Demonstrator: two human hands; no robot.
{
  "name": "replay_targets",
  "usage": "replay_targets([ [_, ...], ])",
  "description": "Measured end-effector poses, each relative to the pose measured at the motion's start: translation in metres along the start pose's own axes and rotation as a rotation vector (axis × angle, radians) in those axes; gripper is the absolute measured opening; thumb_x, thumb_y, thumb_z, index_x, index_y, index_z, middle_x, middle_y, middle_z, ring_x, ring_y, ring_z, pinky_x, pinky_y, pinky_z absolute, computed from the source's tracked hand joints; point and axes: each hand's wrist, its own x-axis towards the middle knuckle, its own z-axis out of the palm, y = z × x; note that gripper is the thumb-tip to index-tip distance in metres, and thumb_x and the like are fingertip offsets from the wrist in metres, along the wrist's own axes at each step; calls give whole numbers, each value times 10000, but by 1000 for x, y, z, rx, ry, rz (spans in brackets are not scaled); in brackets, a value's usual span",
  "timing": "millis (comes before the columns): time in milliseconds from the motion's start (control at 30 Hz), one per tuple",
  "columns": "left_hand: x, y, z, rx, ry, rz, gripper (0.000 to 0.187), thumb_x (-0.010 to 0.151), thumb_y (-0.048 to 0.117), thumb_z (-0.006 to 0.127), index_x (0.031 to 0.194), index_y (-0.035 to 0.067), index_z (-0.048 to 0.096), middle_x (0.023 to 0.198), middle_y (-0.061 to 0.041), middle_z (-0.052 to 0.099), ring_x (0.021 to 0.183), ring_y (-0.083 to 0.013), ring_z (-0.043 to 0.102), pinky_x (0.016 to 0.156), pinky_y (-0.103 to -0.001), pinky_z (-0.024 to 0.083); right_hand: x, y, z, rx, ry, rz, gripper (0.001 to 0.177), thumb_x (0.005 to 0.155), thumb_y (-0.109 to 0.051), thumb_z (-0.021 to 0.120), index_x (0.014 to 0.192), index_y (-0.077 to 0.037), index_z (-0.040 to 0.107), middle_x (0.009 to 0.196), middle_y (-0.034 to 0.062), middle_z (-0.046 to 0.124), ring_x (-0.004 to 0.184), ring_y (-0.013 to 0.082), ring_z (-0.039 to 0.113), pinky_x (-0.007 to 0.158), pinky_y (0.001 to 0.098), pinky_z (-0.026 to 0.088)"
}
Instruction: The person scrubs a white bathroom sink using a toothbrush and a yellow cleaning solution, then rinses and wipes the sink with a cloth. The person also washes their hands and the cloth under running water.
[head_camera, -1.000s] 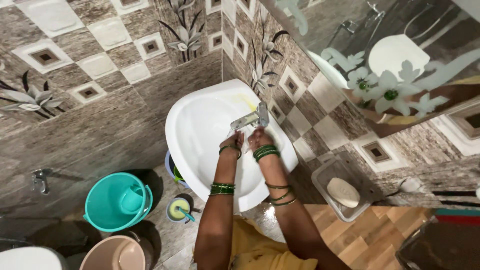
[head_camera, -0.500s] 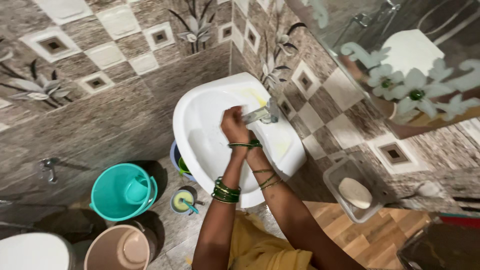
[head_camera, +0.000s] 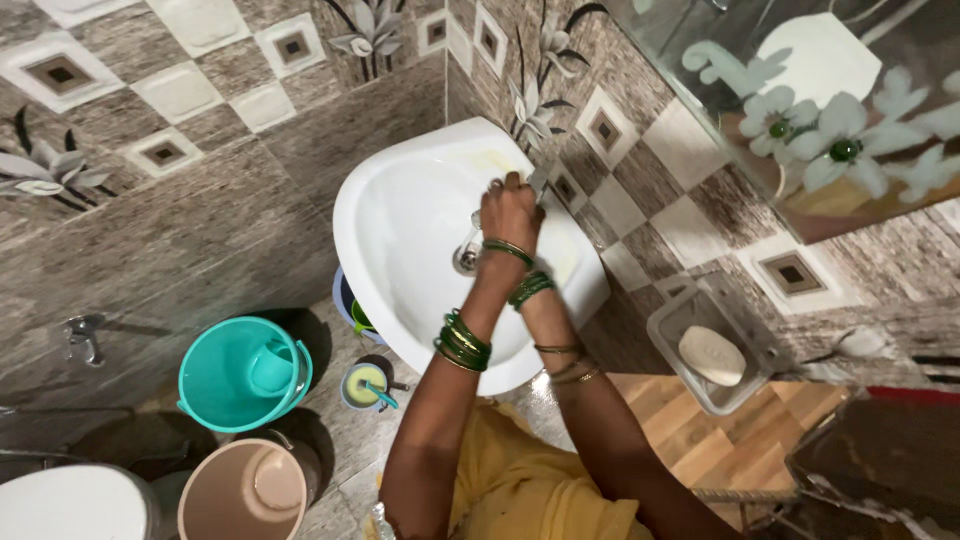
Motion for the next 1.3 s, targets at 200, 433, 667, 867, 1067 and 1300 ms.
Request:
replay_targets([
  [200, 7, -39, -12, 146, 85, 203, 173, 814, 46, 677, 976, 8, 725, 1128, -149, 657, 1011, -352, 624, 826, -475, 517, -70, -84, 15, -1623, 133, -70, 324, 1108, -258, 548, 954, 9, 647, 740, 74, 554, 545, 103, 495, 480, 281, 425],
  [433, -12, -63, -24, -1096, 222, -552, 65, 903, 14, 565, 900, 13, 631, 1005, -147, 653, 851, -341, 686, 748, -423, 604, -38, -39, -5, -1032, 15, -138, 233, 953, -71, 590, 1154, 23, 665, 1009, 120, 707, 843, 238, 748, 762, 369, 635],
  [667, -50, -116, -20, -334, 381, -372, 124, 769, -84, 666, 797, 12, 740, 821, -185, 688, 718, -343, 694, 692, -427, 565, 30, 26, 36, 62, 69, 40, 247, 1037, -174, 538, 1109, 4, 693, 1020, 168, 771, 951, 269, 717, 755, 341, 567],
  [867, -66, -113, -20, -325, 366, -388, 102, 832, -53, 675, 864, 15, 744, 863, -178, 719, 786, -349, 704, 731, -428, 559, 58, 43, 44, 170, -261, 13, 266, 1025, -192, 493, 912, -37, 677, 845, 107, 714, 781, 231, 667, 777, 374, 572],
  [1067, -16, -31, -45, -282, 208, 49, 456, 822, 175, 779, 1151, -110, 643, 1060, -290, 649, 982, -462, 596, 861, -501, 506, 52, 37, 34, 204, -43, -34, 241, 1012, -173, 499, 907, -24, 657, 835, 108, 690, 770, 231, 645, 762, 367, 556],
  [1300, 18, -5, -7, -85, 98, 159, 105, 749, 42, 725, 816, -35, 705, 997, -244, 671, 936, -393, 642, 842, -459, 536, 42, 37, 15, 223, 43, -10, 212, 997, -150, 507, 901, -10, 634, 823, 109, 664, 757, 231, 620, 745, 359, 538],
])
